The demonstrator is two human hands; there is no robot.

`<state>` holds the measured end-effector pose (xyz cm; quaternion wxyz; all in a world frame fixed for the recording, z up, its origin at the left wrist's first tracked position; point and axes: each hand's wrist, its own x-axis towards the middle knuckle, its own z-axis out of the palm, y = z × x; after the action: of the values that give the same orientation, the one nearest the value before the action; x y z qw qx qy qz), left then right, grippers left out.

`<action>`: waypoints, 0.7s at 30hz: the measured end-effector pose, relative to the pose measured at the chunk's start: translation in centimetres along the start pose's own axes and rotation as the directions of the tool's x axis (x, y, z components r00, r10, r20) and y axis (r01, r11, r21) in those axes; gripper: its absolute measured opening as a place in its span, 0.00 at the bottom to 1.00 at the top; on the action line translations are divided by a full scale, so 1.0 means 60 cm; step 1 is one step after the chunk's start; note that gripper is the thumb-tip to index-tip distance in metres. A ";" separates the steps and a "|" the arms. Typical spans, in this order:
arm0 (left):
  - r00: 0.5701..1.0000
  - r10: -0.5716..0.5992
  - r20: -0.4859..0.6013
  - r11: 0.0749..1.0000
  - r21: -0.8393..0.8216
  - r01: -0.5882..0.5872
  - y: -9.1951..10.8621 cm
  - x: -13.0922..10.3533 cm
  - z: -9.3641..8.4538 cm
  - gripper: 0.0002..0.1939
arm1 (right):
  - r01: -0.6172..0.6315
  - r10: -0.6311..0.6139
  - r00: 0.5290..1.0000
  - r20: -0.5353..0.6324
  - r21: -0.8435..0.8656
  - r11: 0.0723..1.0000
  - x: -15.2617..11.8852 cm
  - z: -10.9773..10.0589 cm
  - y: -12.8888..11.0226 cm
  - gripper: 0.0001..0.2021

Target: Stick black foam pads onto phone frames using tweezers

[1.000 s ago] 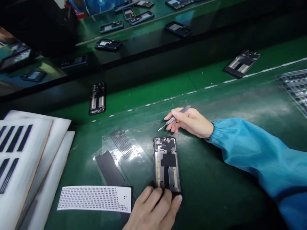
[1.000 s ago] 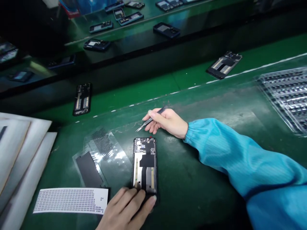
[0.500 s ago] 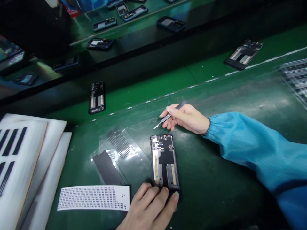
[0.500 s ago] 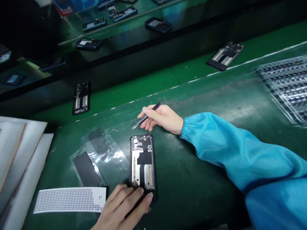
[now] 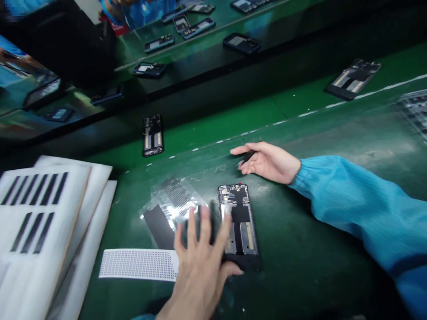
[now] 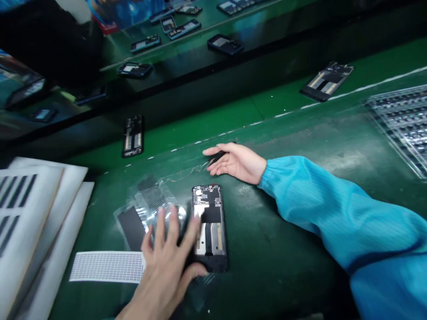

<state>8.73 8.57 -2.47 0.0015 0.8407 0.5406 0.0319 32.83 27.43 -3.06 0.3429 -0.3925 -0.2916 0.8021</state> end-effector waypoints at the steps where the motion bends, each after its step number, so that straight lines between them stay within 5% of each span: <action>1: 0.999 -0.040 -0.015 0.999 0.009 0.040 -0.008 -0.003 -0.007 0.60 | -0.051 0.051 0.998 -0.029 0.003 0.999 -0.002 -0.001 -0.009 0.15; 3: 0.984 -0.170 -0.053 0.984 -0.062 0.167 -0.025 -0.013 -0.029 0.54 | -0.083 0.076 0.996 -0.045 -0.161 0.984 -0.018 0.009 -0.018 0.16; 5: 0.941 -0.330 -0.071 0.928 -0.206 0.310 -0.038 -0.027 -0.053 0.39 | 0.010 0.009 0.999 0.034 -0.532 0.847 -0.052 0.034 -0.008 0.15; 8: 0.891 -0.444 -0.094 0.865 -0.305 0.399 -0.044 -0.040 -0.069 0.37 | 0.290 -0.067 0.957 0.283 -0.905 0.312 -0.124 0.095 0.037 0.14; 10: 0.924 -0.368 -0.104 0.909 -0.252 0.333 -0.037 -0.036 -0.055 0.43 | 0.415 -0.111 0.900 0.421 -0.907 -0.076 -0.168 0.133 0.074 0.11; 13: 0.964 -0.261 -0.060 0.962 -0.095 0.255 -0.015 -0.020 -0.018 0.45 | 0.440 -0.072 0.856 0.512 -0.794 -0.419 -0.205 0.161 0.121 0.08; 16: 0.968 -0.248 -0.026 0.969 -0.017 0.248 -0.003 -0.010 -0.002 0.43 | 0.429 -0.091 0.824 0.560 -0.720 -0.545 -0.209 0.154 0.158 0.10; 18: 0.968 -0.233 -0.089 0.972 -0.048 0.230 -0.011 -0.016 -0.013 0.42 | 0.434 -0.148 0.776 0.613 -0.689 -0.581 -0.202 0.139 0.174 0.03; 21: 0.921 -0.328 -0.209 0.942 -0.148 0.301 -0.046 -0.046 -0.047 0.35 | 0.473 -0.194 0.718 0.669 -0.673 -0.569 -0.183 0.113 0.176 0.08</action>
<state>4.92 7.10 0.10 -0.0089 0.7320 0.6624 0.1592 28.84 11.26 -2.57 0.1080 -0.2797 -0.9532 0.0394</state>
